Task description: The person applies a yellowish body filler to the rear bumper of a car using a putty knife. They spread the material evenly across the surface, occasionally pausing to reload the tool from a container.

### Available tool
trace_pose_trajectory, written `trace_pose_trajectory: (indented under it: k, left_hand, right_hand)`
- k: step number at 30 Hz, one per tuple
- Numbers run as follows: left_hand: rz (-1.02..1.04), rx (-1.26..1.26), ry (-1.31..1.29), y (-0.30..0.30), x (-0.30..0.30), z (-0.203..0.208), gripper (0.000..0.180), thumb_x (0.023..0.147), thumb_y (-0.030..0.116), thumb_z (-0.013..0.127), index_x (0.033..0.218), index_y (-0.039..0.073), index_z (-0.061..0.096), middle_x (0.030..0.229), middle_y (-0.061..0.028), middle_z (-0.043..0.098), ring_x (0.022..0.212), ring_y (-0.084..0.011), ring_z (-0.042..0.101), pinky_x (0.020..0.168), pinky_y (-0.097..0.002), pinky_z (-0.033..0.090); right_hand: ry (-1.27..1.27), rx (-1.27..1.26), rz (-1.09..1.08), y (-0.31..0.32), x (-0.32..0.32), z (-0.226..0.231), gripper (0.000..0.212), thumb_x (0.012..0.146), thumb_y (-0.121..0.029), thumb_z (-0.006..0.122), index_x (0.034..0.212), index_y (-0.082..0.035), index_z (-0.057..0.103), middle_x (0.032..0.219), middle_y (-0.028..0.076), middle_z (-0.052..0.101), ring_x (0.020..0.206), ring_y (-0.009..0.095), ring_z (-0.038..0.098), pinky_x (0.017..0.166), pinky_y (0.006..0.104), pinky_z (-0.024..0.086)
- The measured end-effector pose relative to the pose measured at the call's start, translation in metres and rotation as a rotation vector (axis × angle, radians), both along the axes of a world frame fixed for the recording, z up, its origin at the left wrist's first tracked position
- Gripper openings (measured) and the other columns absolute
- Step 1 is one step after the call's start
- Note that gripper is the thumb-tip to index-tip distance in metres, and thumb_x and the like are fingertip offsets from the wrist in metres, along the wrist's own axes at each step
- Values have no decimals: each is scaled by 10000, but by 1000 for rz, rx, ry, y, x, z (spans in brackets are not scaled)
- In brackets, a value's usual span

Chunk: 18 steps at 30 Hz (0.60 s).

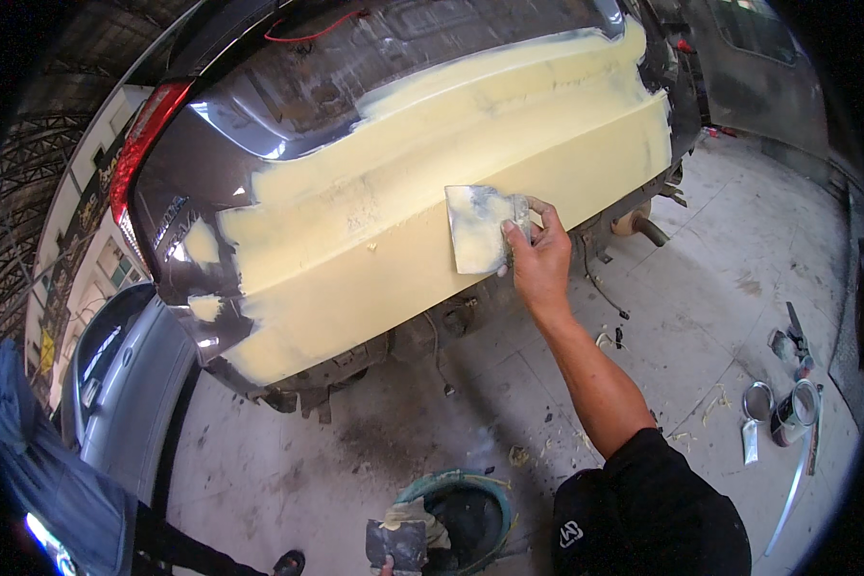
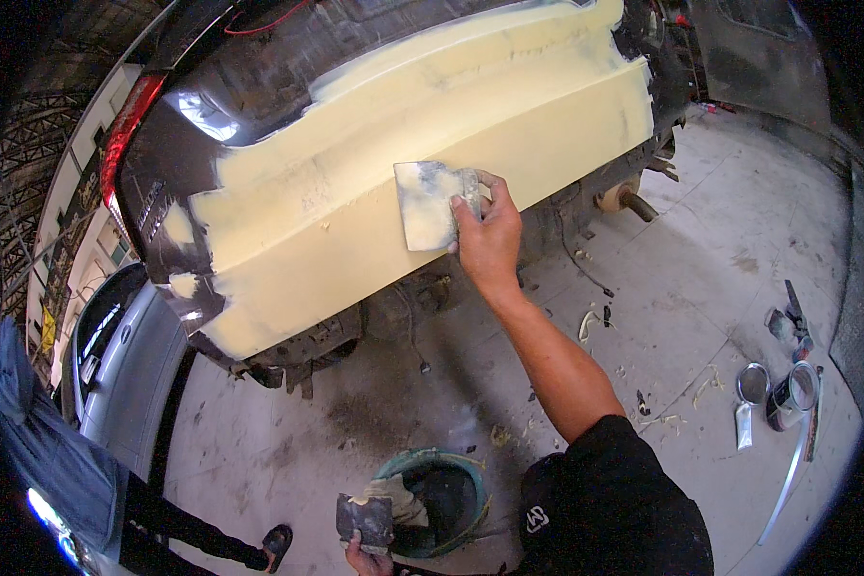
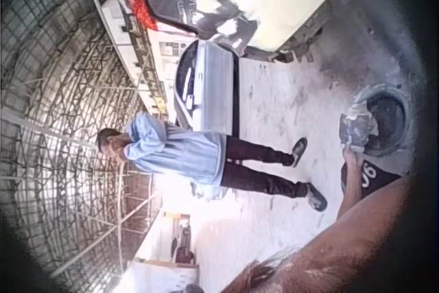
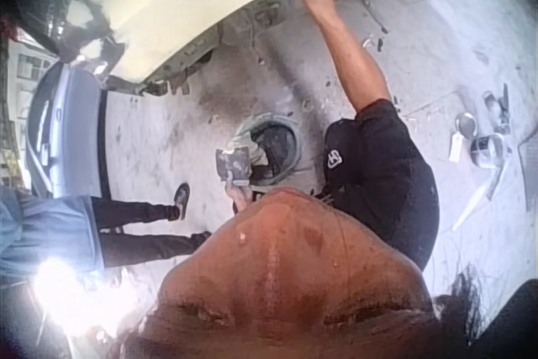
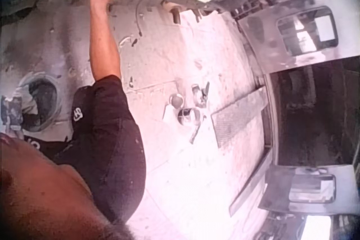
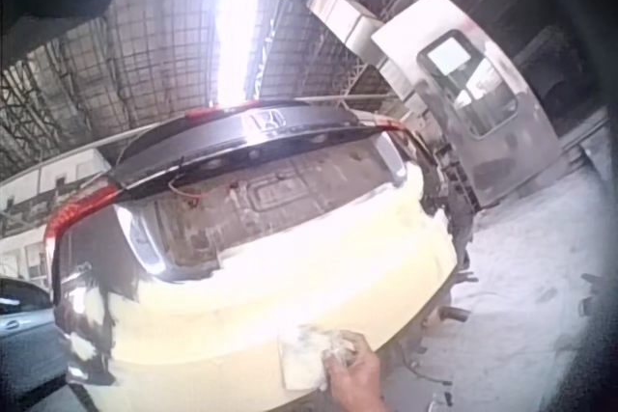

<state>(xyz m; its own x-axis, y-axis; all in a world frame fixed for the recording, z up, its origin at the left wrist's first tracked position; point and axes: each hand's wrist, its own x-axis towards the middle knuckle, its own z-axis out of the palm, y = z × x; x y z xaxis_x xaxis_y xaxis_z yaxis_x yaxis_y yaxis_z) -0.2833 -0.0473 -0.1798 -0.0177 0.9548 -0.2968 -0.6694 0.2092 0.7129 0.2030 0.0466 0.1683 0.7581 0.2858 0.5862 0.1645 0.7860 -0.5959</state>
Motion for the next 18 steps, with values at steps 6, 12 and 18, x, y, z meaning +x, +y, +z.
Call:
trace_pose_trajectory:
  k: [6, 12, 18]
  left_hand:
    - [14, -29, 12, -2, -7, -1, 395, 871, 251, 565, 1203, 44, 511, 1042, -103, 623, 907, -271, 599, 787, -399, 501]
    - [-38, -5, 38, 2, 19, 38, 393, 872, 245, 566, 1205, 44, 507, 1041, -103, 623, 911, -263, 602, 783, -391, 504]
    - [-156, 42, 57, 15, 56, 62, 391, 876, 219, 562, 1216, 38, 497, 1065, -109, 617, 941, -260, 600, 812, -388, 499]
  right_hand:
    - [2, -6, 19, 5, -8, -2, 308, 832, 13, 584, 1123, 32, 487, 889, 124, 650, 616, 126, 604, 475, 243, 480]
    - [-25, -66, 18, 16, -20, -2, 336, 797, -20, 626, 1111, 36, 519, 975, 168, 644, 920, 195, 633, 787, 305, 493]
    - [-139, -116, 31, 10, -1, -9, 338, 798, -17, 627, 1119, 10, 528, 980, 171, 640, 926, 184, 621, 797, 299, 486]
